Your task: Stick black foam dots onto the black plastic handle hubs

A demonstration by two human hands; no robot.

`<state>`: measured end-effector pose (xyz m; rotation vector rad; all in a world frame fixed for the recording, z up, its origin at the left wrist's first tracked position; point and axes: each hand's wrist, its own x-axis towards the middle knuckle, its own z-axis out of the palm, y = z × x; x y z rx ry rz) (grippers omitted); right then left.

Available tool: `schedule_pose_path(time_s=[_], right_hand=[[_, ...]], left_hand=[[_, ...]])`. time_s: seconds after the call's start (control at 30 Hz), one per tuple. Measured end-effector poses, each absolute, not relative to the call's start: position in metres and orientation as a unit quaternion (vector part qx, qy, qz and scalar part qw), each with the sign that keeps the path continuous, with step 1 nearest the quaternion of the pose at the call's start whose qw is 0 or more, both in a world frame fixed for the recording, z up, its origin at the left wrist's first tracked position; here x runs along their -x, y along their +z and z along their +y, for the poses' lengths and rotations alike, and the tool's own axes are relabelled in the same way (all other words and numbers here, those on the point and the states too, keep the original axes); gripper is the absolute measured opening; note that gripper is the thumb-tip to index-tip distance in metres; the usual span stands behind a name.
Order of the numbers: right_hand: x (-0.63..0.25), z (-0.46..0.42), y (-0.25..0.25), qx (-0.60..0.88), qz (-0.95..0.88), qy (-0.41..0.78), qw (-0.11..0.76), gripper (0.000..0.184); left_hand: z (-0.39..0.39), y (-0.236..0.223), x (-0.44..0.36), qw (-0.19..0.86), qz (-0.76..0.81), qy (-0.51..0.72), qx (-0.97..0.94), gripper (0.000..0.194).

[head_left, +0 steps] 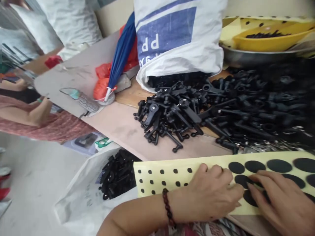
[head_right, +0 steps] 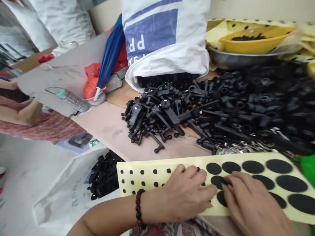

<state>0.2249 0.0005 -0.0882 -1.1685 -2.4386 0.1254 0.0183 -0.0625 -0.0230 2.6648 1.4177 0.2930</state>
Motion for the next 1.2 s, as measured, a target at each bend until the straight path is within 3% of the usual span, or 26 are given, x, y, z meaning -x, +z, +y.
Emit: schedule_pose_path(time_s=[0.27,0.53,0.8,0.93,1.07,1.2], right_hand=[[-0.198,-0.007,-0.056,0.453,-0.855,0.139,0.213,0.011],[-0.197,0.000,-0.052,0.470,-0.854,0.108,0.196,0.018],[-0.193,-0.004,-0.035,0.446,-0.813,0.306,0.218,0.022],[-0.197,-0.008,-0.033,0.440,-0.792,0.377,0.194,0.018],[-0.204,-0.006,-0.031,0.435,-0.779,0.416,0.176,0.014],[-0.204,-0.003,-0.031,0.442,-0.769,0.427,0.176,0.013]], left_hand=[[-0.044,-0.038,-0.020,0.026,0.490,0.063,-0.869,0.028],[-0.037,-0.042,-0.023,0.008,0.481,0.067,-0.874,0.028],[-0.037,-0.038,-0.024,0.036,0.472,0.070,-0.878,0.020],[-0.041,-0.033,0.004,0.075,0.441,0.159,-0.880,0.022],[-0.041,-0.027,0.057,-0.080,0.514,0.222,-0.825,0.030],[-0.036,-0.025,0.087,-0.174,0.614,0.134,-0.758,0.022]])
